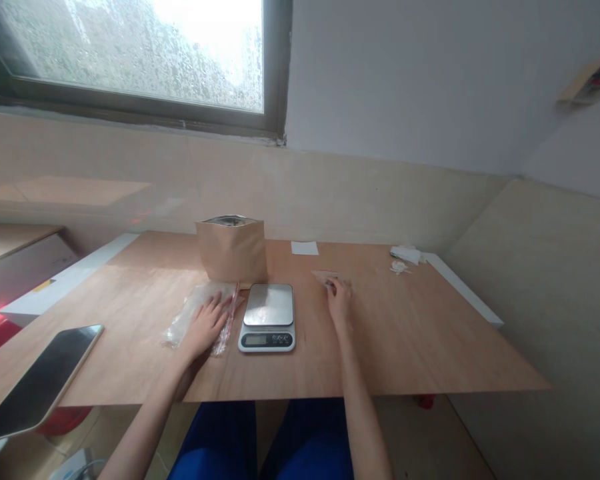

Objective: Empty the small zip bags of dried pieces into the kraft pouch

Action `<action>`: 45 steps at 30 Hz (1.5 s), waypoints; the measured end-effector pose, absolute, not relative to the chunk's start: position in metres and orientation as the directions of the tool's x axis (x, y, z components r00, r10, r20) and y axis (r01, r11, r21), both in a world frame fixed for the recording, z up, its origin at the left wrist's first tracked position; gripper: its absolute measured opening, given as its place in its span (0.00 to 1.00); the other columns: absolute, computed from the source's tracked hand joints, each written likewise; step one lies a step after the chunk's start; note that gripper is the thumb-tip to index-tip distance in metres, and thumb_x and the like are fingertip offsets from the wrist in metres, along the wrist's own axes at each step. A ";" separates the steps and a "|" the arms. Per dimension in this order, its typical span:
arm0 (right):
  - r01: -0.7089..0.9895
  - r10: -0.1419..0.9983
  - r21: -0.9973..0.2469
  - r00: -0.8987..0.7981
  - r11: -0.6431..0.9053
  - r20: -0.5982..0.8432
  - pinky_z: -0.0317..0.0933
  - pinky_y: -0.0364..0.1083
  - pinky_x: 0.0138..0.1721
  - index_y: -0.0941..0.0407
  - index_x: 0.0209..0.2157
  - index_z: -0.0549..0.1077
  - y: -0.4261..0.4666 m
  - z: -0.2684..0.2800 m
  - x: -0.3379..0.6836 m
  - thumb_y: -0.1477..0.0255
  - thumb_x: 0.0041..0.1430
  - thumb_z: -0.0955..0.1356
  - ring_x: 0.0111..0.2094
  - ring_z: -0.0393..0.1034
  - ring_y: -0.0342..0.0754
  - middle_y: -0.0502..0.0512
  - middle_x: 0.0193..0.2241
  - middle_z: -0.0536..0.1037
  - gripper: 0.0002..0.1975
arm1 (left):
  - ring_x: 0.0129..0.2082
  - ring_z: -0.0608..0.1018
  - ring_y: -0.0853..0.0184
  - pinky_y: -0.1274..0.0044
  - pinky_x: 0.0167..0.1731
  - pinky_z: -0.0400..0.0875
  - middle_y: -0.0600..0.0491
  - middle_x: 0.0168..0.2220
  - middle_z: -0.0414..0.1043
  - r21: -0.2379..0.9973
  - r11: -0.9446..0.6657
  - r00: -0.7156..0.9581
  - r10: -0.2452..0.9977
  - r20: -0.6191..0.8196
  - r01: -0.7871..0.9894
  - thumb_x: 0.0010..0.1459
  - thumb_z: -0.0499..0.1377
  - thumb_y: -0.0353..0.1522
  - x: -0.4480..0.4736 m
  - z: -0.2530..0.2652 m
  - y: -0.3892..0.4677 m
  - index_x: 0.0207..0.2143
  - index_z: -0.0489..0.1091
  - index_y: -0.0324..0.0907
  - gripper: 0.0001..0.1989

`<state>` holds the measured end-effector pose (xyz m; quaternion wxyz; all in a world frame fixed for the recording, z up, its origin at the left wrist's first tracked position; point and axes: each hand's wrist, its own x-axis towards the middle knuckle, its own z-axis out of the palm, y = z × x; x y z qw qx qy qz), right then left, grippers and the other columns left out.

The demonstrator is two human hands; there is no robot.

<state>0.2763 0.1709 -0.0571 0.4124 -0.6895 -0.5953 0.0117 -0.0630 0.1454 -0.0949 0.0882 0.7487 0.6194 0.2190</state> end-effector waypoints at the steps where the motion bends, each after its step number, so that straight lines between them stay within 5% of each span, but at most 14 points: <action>1: 0.758 0.812 -0.648 0.334 0.071 0.479 0.60 0.53 0.44 0.59 0.41 0.74 0.161 -0.052 0.272 0.74 0.53 0.59 0.40 0.70 0.53 0.63 0.40 0.77 0.17 | 0.59 0.61 0.57 0.60 0.55 0.53 0.45 0.58 0.60 0.448 -0.225 0.136 0.966 0.221 0.865 0.61 0.43 0.35 -0.064 -0.090 0.145 0.53 0.64 0.43 0.21; 4: 0.571 0.776 -0.811 0.453 0.125 0.439 0.61 0.52 0.42 0.59 0.43 0.73 0.128 -0.032 0.252 0.66 0.54 0.62 0.39 0.71 0.53 0.63 0.40 0.77 0.18 | 0.55 0.66 0.58 0.62 0.54 0.57 0.43 0.52 0.67 0.643 -0.234 0.066 0.959 0.275 0.729 0.59 0.46 0.37 -0.056 -0.068 0.135 0.51 0.65 0.40 0.20; 7: 0.292 0.764 -0.942 0.568 0.163 0.308 0.63 0.48 0.41 0.58 0.40 0.73 0.095 -0.008 0.227 0.62 0.53 0.64 0.38 0.71 0.51 0.60 0.38 0.78 0.18 | 0.57 0.64 0.60 0.66 0.53 0.60 0.44 0.57 0.61 0.853 -0.221 0.016 0.970 0.243 0.472 0.58 0.48 0.42 -0.032 -0.037 0.112 0.56 0.57 0.42 0.24; 12: 0.010 0.903 -0.981 0.389 0.193 0.181 0.63 0.44 0.39 0.55 0.34 0.74 0.059 0.016 0.189 0.65 0.55 0.63 0.36 0.71 0.46 0.53 0.34 0.78 0.11 | 0.46 0.72 0.64 0.74 0.42 0.67 0.48 0.52 0.65 0.984 -0.114 0.183 0.979 0.088 0.140 0.57 0.52 0.43 0.006 0.005 0.069 0.50 0.61 0.46 0.21; 14: -0.003 0.944 -0.983 0.277 0.185 0.177 0.63 0.43 0.40 0.55 0.33 0.74 0.055 0.018 0.180 0.65 0.56 0.63 0.37 0.71 0.46 0.52 0.34 0.77 0.11 | 0.34 0.72 0.69 0.77 0.35 0.66 0.52 0.35 0.70 0.987 -0.105 0.290 0.955 0.065 0.124 0.57 0.52 0.43 0.013 0.014 0.058 0.35 0.66 0.42 0.14; 16: 0.008 0.960 -0.983 0.213 0.182 0.179 0.62 0.44 0.41 0.55 0.34 0.73 0.055 0.017 0.174 0.65 0.57 0.63 0.38 0.70 0.46 0.53 0.35 0.77 0.11 | 0.24 0.67 0.73 0.80 0.27 0.63 0.58 0.23 0.62 0.993 -0.089 0.325 0.944 0.059 0.077 0.56 0.52 0.43 0.016 0.019 0.052 0.25 0.61 0.41 0.15; 19: 0.094 0.942 -0.983 0.281 0.161 0.181 0.63 0.45 0.39 0.55 0.41 0.70 0.057 0.011 0.169 0.63 0.56 0.64 0.37 0.69 0.46 0.55 0.37 0.74 0.14 | 0.16 0.58 0.76 0.82 0.17 0.53 0.62 0.17 0.51 1.000 -0.009 0.271 0.962 0.008 0.002 0.55 0.53 0.45 0.018 0.019 0.049 0.22 0.53 0.43 0.18; 22: 0.256 0.887 -0.954 0.390 0.154 0.247 0.63 0.45 0.35 0.54 0.44 0.67 0.056 0.009 0.161 0.64 0.52 0.68 0.33 0.66 0.45 0.54 0.37 0.71 0.18 | 0.14 0.56 0.77 0.82 0.15 0.51 0.63 0.16 0.49 1.000 0.001 0.116 0.993 0.002 -0.022 0.53 0.54 0.46 0.020 0.019 0.050 0.21 0.51 0.43 0.20; 29: 0.195 0.981 -0.962 -0.003 0.192 0.195 0.64 0.43 0.34 0.54 0.35 0.66 0.039 0.027 0.123 0.63 0.59 0.62 0.32 0.67 0.43 0.52 0.34 0.70 0.09 | 0.30 0.70 0.68 0.79 0.32 0.66 0.55 0.26 0.64 0.992 -0.042 -0.137 0.990 0.025 -0.123 0.51 0.54 0.47 0.026 0.022 0.054 0.25 0.60 0.43 0.17; 45: 0.271 0.992 -0.956 0.023 0.116 0.127 0.62 0.41 0.27 0.55 0.23 0.63 0.039 0.031 0.123 0.62 0.59 0.62 0.23 0.68 0.43 0.47 0.19 0.71 0.15 | 0.18 0.63 0.74 0.81 0.18 0.60 0.60 0.19 0.54 0.999 -0.035 0.125 0.992 0.036 -0.005 0.54 0.53 0.46 0.019 0.020 0.055 0.22 0.57 0.42 0.18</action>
